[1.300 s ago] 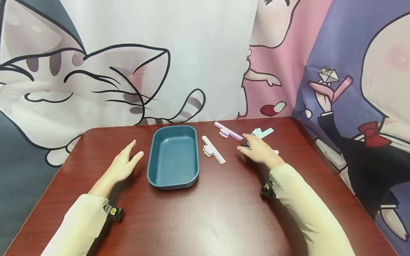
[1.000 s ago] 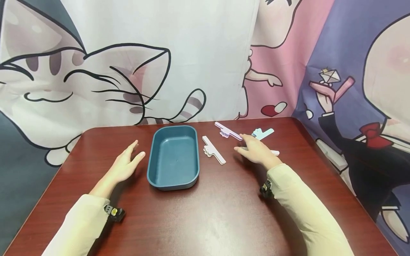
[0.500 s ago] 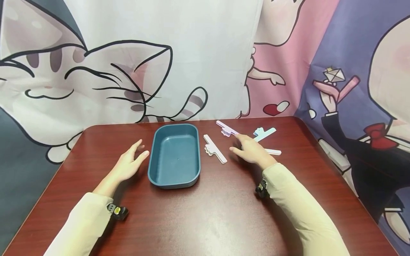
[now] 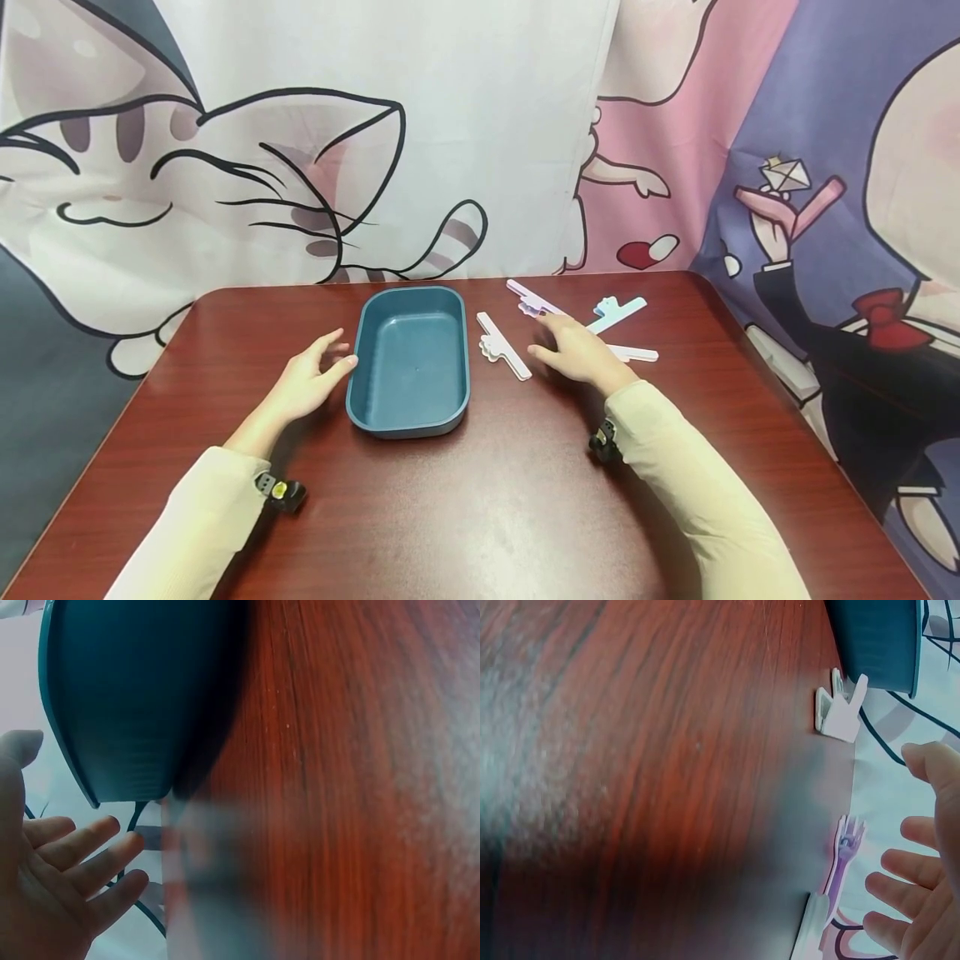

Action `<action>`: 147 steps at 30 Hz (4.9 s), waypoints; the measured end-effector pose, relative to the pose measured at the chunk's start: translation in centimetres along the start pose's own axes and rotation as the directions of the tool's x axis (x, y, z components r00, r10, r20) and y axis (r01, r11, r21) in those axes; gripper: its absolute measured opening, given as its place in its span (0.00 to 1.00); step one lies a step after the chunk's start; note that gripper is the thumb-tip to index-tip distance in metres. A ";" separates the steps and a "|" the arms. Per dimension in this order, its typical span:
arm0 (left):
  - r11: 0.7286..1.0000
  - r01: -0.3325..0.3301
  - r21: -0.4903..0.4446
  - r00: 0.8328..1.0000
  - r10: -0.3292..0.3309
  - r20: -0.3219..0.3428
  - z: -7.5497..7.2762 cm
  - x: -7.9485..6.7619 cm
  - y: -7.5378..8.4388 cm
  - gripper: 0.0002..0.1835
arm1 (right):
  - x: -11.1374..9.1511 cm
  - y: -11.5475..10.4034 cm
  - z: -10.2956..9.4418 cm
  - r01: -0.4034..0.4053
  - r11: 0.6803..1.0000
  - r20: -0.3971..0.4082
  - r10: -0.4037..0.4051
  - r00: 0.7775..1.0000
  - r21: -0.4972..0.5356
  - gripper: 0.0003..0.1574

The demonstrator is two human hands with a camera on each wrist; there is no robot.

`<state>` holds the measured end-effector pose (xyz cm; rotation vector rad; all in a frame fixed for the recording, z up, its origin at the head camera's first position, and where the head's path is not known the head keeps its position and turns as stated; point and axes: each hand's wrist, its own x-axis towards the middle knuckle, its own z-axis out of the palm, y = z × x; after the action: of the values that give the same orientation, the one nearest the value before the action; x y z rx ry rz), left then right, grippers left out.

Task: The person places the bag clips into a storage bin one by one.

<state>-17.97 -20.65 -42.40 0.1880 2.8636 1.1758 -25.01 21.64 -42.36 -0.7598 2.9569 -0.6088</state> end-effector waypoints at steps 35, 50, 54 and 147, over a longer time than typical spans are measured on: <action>0.950 0.106 -0.295 0.993 -0.114 -0.010 1.3 0.1 0.7 0.25 | 0.2 -2.3 1.1 0.032 0.999 0.031 -0.032 0.999 -0.007 0.33; 0.898 0.145 -0.415 0.988 -0.150 0.020 1.6 -0.1 0.8 0.26 | 0.5 -2.9 2.1 0.074 0.996 0.061 -0.071 0.996 -0.051 0.30; 0.884 0.148 -0.444 0.988 -0.153 0.026 1.7 -0.1 0.7 0.26 | 0.7 -3.1 2.3 0.076 0.995 0.068 -0.072 0.995 -0.058 0.31; 0.852 0.187 -0.489 0.981 -0.184 0.055 0.6 -1.3 3.8 0.26 | 3.0 -5.0 2.9 0.120 0.988 -0.105 -0.130 0.986 -0.101 0.22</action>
<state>-16.26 -17.74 -40.16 -0.1034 2.3943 1.7927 -25.05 15.19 -42.93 -0.9567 3.0764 -0.5374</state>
